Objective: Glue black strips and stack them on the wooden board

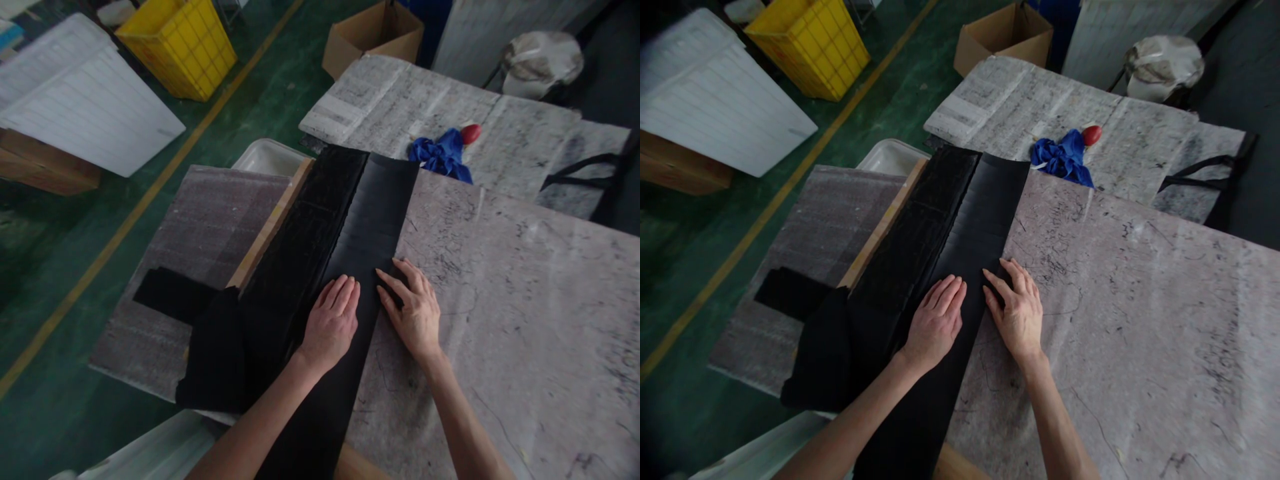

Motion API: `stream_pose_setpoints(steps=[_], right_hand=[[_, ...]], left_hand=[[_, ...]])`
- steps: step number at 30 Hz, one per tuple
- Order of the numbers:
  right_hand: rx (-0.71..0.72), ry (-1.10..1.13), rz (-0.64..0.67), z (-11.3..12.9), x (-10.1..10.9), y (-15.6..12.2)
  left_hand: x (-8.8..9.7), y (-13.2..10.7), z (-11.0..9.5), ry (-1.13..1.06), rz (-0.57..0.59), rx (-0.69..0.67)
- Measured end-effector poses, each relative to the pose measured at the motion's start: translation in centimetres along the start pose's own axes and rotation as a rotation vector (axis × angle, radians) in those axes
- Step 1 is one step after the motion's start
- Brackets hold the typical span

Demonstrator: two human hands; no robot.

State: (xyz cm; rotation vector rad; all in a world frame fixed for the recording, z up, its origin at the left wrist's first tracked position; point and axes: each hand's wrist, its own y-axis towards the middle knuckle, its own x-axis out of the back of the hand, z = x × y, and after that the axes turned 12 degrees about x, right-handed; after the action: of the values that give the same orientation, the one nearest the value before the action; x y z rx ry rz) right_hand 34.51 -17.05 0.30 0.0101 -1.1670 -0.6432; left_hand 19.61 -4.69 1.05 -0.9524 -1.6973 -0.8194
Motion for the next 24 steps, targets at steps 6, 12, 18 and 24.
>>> stream_pose_setpoints(steps=[6,12,18,24], right_hand=[[-0.001,0.001,0.002,0.1,0.0,0.1],[0.021,0.068,-0.106,-0.2,0.0,-0.1],[-0.061,-0.104,-0.022,1.1,1.0,0.6],[-0.262,-0.007,0.257,2.5,1.9,3.1]], left_hand=[[0.1,-0.4,0.1,0.011,-0.005,0.020],[-0.1,-0.5,0.0,-0.003,0.007,0.039],[-0.1,-0.4,0.0,0.000,0.015,0.036],[-0.1,-0.5,0.0,0.016,0.035,0.035]])
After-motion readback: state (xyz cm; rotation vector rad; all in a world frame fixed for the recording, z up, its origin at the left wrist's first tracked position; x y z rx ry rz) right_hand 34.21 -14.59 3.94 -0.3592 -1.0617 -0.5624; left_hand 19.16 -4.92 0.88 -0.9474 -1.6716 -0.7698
